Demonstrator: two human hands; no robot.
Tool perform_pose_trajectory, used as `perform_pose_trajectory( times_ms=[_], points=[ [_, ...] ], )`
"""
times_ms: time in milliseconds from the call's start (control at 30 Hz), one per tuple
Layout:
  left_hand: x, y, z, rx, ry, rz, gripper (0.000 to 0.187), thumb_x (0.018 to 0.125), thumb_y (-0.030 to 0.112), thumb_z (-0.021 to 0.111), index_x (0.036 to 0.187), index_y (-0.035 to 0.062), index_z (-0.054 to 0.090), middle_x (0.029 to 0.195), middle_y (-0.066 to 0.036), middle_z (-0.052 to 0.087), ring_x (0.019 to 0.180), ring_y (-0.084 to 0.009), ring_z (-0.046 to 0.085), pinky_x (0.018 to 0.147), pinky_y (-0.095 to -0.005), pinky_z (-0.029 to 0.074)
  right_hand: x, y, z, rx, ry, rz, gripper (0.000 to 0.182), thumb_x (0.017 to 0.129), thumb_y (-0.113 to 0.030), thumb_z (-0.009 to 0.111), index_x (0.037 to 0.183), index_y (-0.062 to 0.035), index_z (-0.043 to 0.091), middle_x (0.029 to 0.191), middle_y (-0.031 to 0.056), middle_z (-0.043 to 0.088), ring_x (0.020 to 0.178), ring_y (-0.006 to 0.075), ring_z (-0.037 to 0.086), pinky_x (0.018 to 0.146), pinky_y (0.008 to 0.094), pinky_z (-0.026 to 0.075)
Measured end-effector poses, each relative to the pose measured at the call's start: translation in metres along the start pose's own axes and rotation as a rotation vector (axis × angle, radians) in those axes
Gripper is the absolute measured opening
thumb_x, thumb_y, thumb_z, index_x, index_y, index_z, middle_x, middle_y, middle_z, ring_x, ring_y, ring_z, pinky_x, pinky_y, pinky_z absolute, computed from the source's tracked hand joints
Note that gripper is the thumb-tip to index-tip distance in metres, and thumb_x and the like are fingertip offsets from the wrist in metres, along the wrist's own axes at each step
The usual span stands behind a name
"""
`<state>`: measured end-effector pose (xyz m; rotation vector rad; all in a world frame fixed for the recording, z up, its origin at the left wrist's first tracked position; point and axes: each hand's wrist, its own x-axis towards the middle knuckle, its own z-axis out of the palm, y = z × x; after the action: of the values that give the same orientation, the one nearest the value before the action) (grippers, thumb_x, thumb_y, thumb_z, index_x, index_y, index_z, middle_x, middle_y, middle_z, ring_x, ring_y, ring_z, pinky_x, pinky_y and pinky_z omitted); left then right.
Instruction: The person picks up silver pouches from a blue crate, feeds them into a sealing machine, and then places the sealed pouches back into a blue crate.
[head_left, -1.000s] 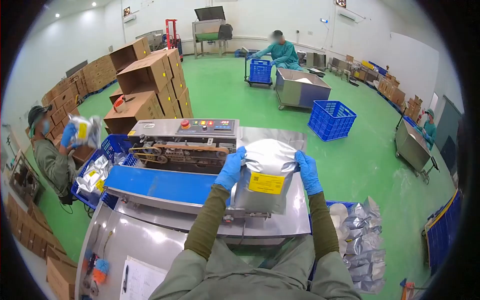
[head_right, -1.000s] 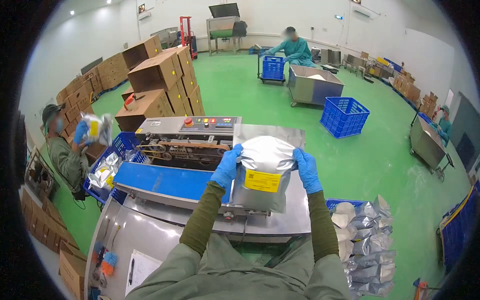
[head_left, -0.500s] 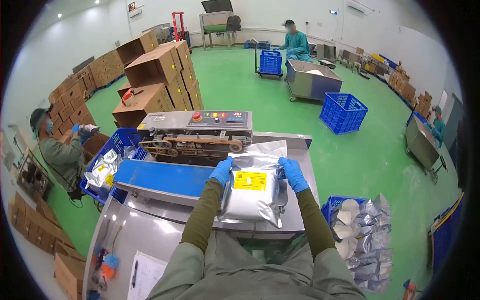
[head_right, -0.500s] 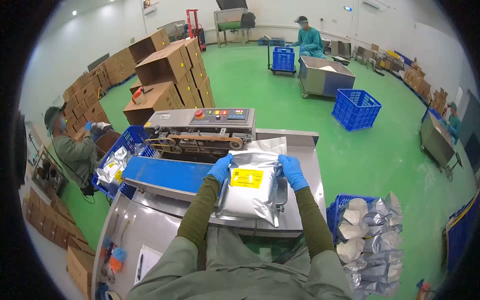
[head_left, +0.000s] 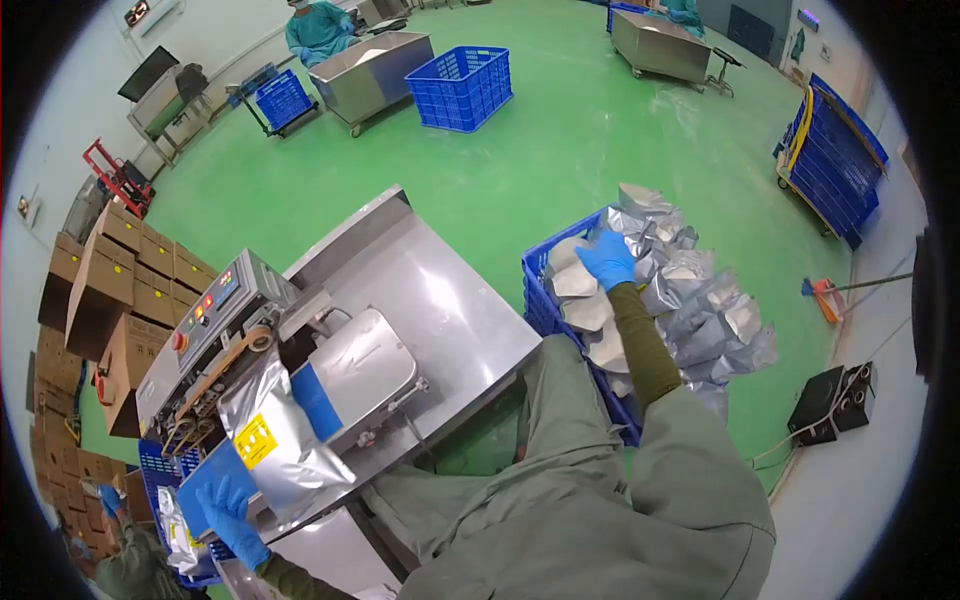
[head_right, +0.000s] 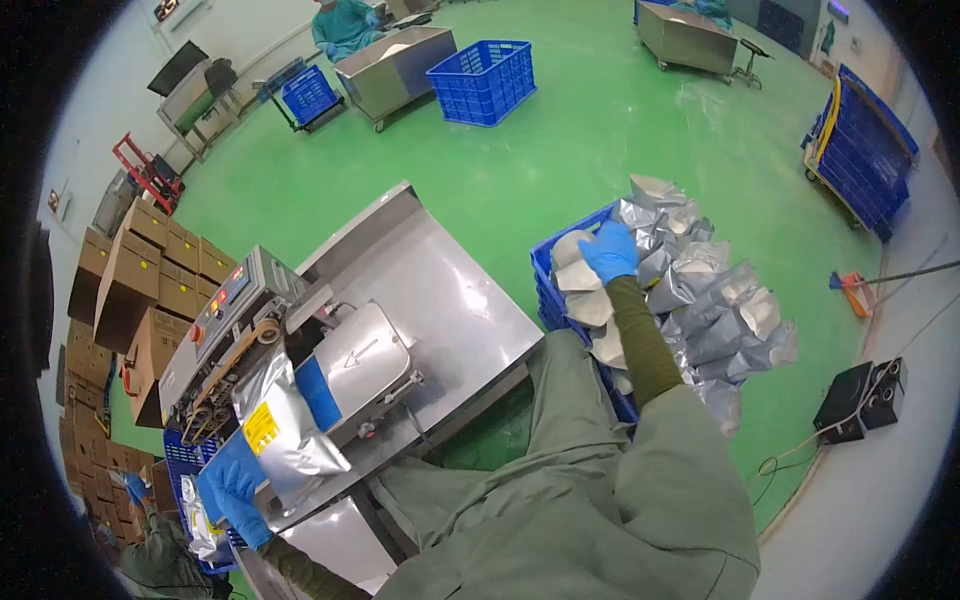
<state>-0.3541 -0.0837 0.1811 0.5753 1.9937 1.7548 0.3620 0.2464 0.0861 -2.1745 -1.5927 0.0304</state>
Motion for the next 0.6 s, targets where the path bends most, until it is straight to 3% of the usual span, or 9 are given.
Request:
perform_pose_trajectory(
  times_ms=[67, 133, 267, 300, 367, 433, 467, 533, 600],
  points=[
    [-0.015, 0.011, 0.007, 0.074, 0.092, 0.079, 0.046, 0.091, 0.046, 0.042, 0.124, 0.0154, 0.051, 0.109, -0.008, 0.061, 0.077, -0.0146, 0.059, 0.067, -0.0269, 0.047, 0.016, 0.038, 0.016, -0.056, 0.003, 0.018, 0.039, 0.075, -0.035, 0.059, 0.089, 0.0001, 0.066, 0.094, 0.0241, 0.063, 0.09, 0.0383, 0.061, 0.077, 0.0448, 0.05],
    [-0.026, 0.023, 0.022, 0.121, 0.012, 0.121, 0.045, 0.09, 0.044, 0.043, 0.123, 0.0147, 0.052, 0.108, -0.008, 0.061, 0.073, -0.014, 0.059, 0.063, -0.0251, 0.047, 0.05, 0.085, 0.076, -0.101, -0.261, 0.048, 0.039, 0.075, -0.034, 0.054, 0.093, -0.0009, 0.066, 0.094, 0.0232, 0.063, 0.088, 0.0374, 0.062, 0.081, 0.044, 0.049],
    [-0.094, 0.093, 0.101, 0.114, -0.31, 0.263, 0.057, 0.091, 0.04, 0.045, 0.138, 0.011, 0.033, 0.117, -0.015, 0.057, 0.058, -0.0148, 0.061, 0.046, -0.0189, 0.046, 0.059, -0.007, 0.017, -0.048, -0.209, -0.166, 0.029, 0.074, -0.025, 0.048, 0.071, -0.0044, 0.069, 0.078, 0.0189, 0.065, 0.073, 0.0357, 0.062, 0.072, 0.0433, 0.05],
    [-0.093, 0.089, 0.109, 0.111, -0.366, 0.253, 0.054, 0.097, 0.036, 0.031, 0.144, 0.0124, 0.019, 0.123, -0.018, 0.054, 0.049, -0.0116, 0.057, 0.04, -0.0143, 0.042, 0.056, -0.038, -0.009, -0.062, -0.224, -0.289, 0.031, 0.075, -0.028, 0.049, 0.072, -0.0042, 0.068, 0.077, 0.0197, 0.064, 0.074, 0.036, 0.062, 0.071, 0.0435, 0.05],
    [-0.102, 0.112, 0.132, 0.106, -0.581, 0.246, 0.042, 0.098, 0.035, 0.028, 0.13, 0.0087, 0.037, 0.102, -0.017, 0.064, 0.041, -0.0063, 0.049, 0.034, -0.014, 0.033, 0.044, -0.102, -0.081, 0.026, -0.214, -0.485, 0.034, 0.077, -0.031, 0.048, 0.068, -0.0039, 0.067, 0.072, 0.0196, 0.063, 0.069, 0.0363, 0.061, 0.068, 0.0445, 0.049],
    [-0.093, 0.102, 0.172, -0.006, -0.591, 0.441, 0.019, 0.095, 0.029, 0.046, 0.093, 0.0095, 0.05, 0.076, -0.006, 0.06, 0.053, -0.0085, 0.053, 0.044, -0.019, 0.039, 0.041, -0.151, -0.134, 0.211, -0.148, -0.637, 0.036, 0.077, -0.031, 0.048, 0.062, -0.0032, 0.065, 0.062, 0.0172, 0.061, 0.06, 0.0332, 0.059, 0.063, 0.0432, 0.048],
    [-0.118, 0.133, 0.188, 0.187, -0.6, 0.211, 0.016, 0.093, 0.024, 0.051, 0.086, 0.0093, 0.048, 0.075, -0.004, 0.059, 0.057, -0.0095, 0.055, 0.049, -0.0208, 0.042, 0.038, -0.172, -0.159, 0.296, -0.108, -0.718, 0.036, 0.078, -0.031, 0.049, 0.061, -0.0025, 0.064, 0.057, 0.0157, 0.06, 0.057, 0.03, 0.059, 0.06, 0.0412, 0.048],
    [-0.118, 0.118, 0.227, 0.077, -0.81, 0.216, 0.02, 0.089, 0.024, 0.057, 0.085, 0.0062, 0.048, 0.072, -0.003, 0.057, 0.06, -0.0098, 0.053, 0.056, -0.0252, 0.046, 0.026, -0.206, -0.207, 0.526, -0.145, -0.702, 0.034, 0.078, -0.029, 0.051, 0.062, -0.0017, 0.064, 0.057, 0.0134, 0.06, 0.054, 0.0245, 0.058, 0.056, 0.0367, 0.047],
    [-0.123, 0.124, 0.26, 0.159, -0.95, 0.53, 0.034, 0.088, 0.027, 0.057, 0.109, 0.0005, 0.05, 0.106, -0.012, 0.058, 0.098, -0.0183, 0.057, 0.084, -0.0297, 0.046, 0.006, -0.239, -0.253, 0.753, -0.202, -0.69, 0.033, 0.078, -0.027, 0.052, 0.063, -0.0009, 0.064, 0.056, 0.011, 0.06, 0.052, 0.0191, 0.057, 0.053, 0.0322, 0.046]
  ],
)
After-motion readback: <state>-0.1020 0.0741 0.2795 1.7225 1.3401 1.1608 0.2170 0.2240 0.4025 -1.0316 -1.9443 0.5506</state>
